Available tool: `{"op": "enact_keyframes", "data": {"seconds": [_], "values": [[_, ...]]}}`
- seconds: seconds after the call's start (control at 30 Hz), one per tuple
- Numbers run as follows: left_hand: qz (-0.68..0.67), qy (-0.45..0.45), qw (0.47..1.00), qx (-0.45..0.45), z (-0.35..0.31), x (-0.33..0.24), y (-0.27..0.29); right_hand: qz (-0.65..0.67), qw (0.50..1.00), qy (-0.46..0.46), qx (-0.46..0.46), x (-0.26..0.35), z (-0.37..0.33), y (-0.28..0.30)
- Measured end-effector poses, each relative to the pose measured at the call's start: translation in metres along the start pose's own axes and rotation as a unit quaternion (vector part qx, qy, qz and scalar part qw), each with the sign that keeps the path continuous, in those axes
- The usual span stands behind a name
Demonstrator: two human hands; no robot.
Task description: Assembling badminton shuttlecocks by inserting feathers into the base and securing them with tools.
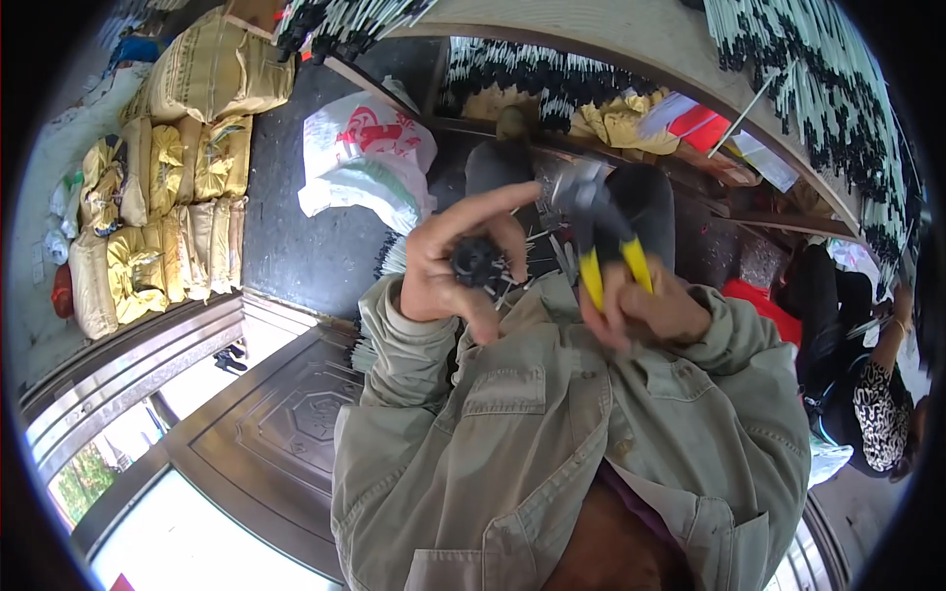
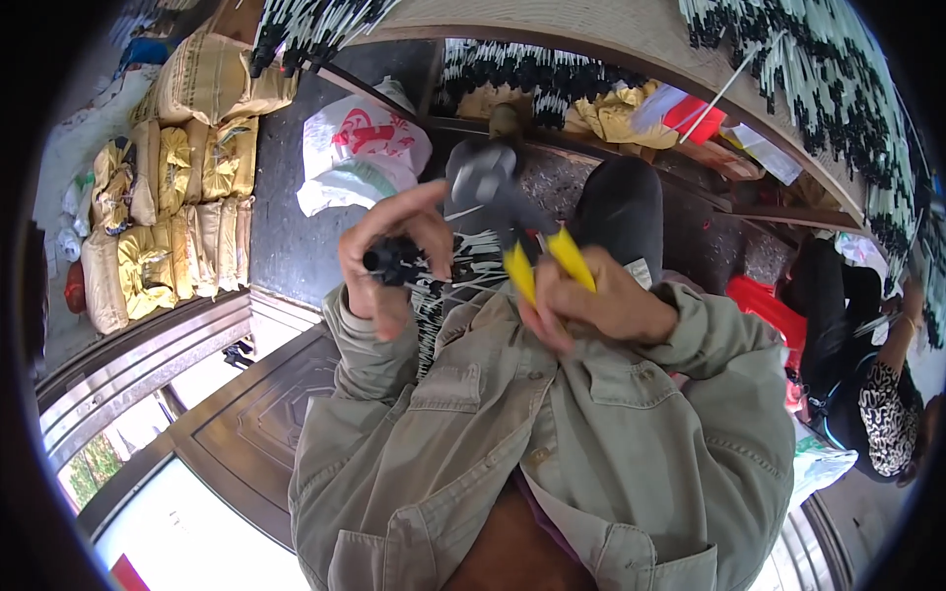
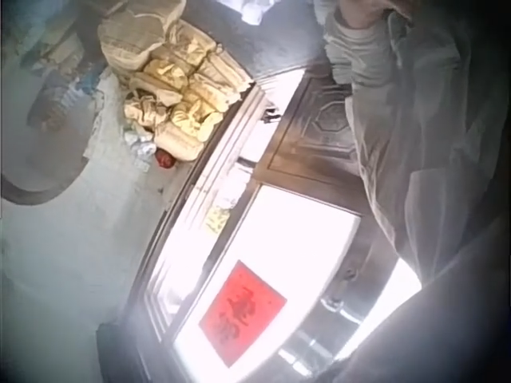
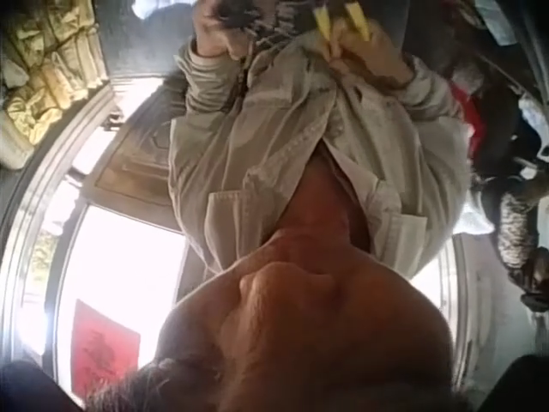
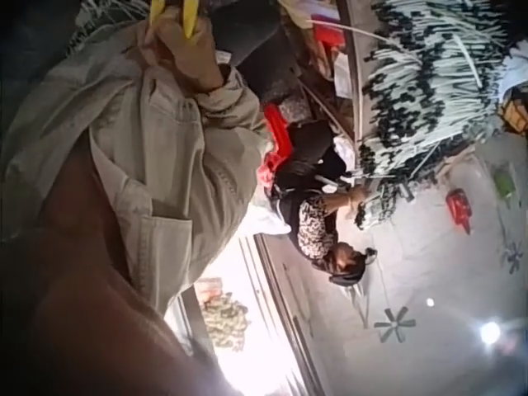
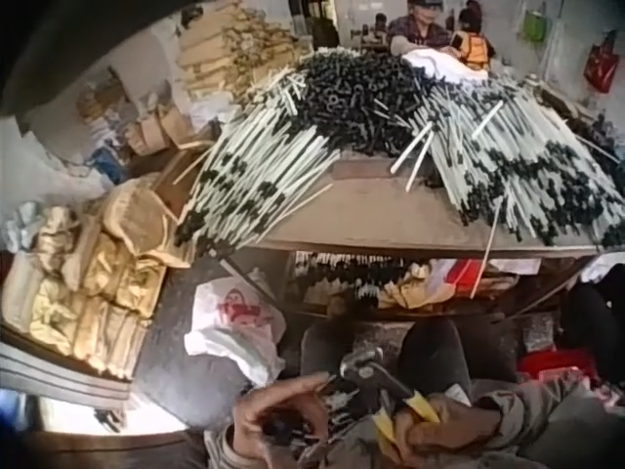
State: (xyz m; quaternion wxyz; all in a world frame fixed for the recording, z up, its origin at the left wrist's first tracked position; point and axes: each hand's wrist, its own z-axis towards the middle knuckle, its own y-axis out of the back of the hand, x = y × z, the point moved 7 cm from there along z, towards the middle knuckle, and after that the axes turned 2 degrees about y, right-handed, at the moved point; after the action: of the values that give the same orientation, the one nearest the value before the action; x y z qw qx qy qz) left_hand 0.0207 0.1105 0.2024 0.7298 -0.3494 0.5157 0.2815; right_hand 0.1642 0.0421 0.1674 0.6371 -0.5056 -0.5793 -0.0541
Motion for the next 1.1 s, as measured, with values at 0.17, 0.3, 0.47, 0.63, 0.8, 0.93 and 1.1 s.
{"op": "enact_keyframes", "data": {"seconds": [0.17,0.3,0.47,0.63,0.8,0.93,1.1], "values": [[-0.007,-0.100,0.976,-0.195,-0.005,0.005,-0.008,-0.184,0.925,0.220,-0.248,-0.009,0.040,0.028],[0.053,-0.260,0.940,-0.216,-0.021,0.005,-0.018,-0.149,0.927,0.246,-0.240,-0.012,0.042,0.038],[0.315,-0.154,0.903,-0.247,-0.025,0.012,-0.046,-0.096,0.939,0.231,-0.237,-0.021,0.032,0.035],[0.298,-0.047,0.940,-0.161,-0.025,0.019,-0.047,-0.068,0.935,0.245,-0.248,-0.035,0.032,0.031],[0.194,-0.064,0.943,-0.262,-0.032,0.007,-0.021,-0.513,0.772,0.320,-0.199,0.030,0.016,0.016],[0.165,-0.100,0.946,-0.262,-0.041,0.007,-0.012,-0.747,0.541,0.330,-0.204,0.086,-0.001,0.000],[0.172,-0.123,0.943,-0.256,-0.038,0.013,-0.013,-0.845,0.454,0.260,-0.111,0.090,-0.010,-0.018]]}}
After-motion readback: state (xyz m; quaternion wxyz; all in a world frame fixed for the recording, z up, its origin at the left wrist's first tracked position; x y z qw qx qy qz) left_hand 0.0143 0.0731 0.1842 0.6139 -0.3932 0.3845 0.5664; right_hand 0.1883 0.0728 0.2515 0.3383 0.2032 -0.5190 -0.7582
